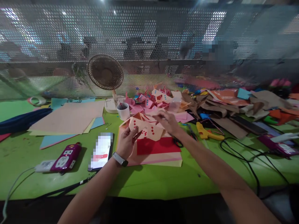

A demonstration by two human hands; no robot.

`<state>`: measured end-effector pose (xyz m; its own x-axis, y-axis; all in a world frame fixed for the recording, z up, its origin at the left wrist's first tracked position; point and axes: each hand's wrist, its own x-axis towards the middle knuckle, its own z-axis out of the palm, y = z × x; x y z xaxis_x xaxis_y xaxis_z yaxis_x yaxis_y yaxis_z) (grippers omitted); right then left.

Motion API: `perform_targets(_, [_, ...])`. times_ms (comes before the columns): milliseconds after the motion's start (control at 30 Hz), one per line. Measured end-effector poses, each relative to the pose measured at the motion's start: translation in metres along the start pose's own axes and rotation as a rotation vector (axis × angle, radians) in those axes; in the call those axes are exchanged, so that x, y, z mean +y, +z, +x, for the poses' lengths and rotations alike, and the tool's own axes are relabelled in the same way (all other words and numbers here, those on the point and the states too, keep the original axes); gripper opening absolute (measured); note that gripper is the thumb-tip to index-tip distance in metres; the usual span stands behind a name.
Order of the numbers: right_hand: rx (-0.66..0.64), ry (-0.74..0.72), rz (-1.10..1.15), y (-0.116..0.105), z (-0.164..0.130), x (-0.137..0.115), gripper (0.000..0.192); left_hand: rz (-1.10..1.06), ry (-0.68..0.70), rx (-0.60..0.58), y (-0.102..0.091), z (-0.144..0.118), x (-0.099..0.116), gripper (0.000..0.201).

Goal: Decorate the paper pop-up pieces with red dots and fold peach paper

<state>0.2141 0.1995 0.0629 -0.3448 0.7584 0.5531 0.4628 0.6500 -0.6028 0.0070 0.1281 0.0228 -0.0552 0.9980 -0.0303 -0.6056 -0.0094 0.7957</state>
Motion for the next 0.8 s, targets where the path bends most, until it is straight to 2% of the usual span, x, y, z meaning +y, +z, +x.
perform_targets(100, [0.293, 0.145, -0.052, -0.021, 0.003, 0.021, 0.048, -0.117, 0.037, 0.081, -0.001, 0.005, 0.002, 0.023])
perform_targets(167, [0.407, 0.219, -0.034, -0.035, 0.003, 0.033, 0.054, -0.202, 0.058, 0.123, -0.002, 0.007, 0.003, 0.022])
perform_targets(233, [0.383, 0.291, 0.080, -0.041, 0.002, 0.038, 0.056, -0.260, 0.075, 0.123, -0.002, 0.009, 0.004, 0.021])
perform_targets(300, [0.259, 0.364, 0.192, -0.037, -0.002, 0.037, 0.055, -0.283, 0.088, 0.100, -0.002, 0.010, 0.004, 0.021])
perform_targets(433, [-0.049, 0.466, 0.322, -0.011, -0.011, 0.019, 0.051, -0.275, 0.101, 0.058, -0.001, 0.010, 0.004, 0.026])
perform_targets(500, [-0.131, 0.483, 0.420, 0.001, -0.013, 0.007, 0.047, -0.266, 0.110, 0.044, 0.001, 0.009, 0.004, 0.028])
perform_targets(567, [-0.120, 0.509, 0.540, 0.010, -0.014, -0.001, 0.044, -0.246, 0.113, 0.030, 0.002, 0.008, 0.005, 0.030])
perform_targets(667, [-0.017, 0.554, 0.695, 0.015, -0.014, -0.004, 0.040, -0.194, 0.106, 0.014, 0.003, 0.005, 0.006, 0.031])
perform_targets(800, [0.142, 0.501, 0.684, 0.013, -0.013, 0.007, 0.037, -0.053, 0.079, 0.050, -0.001, 0.003, 0.004, 0.035])
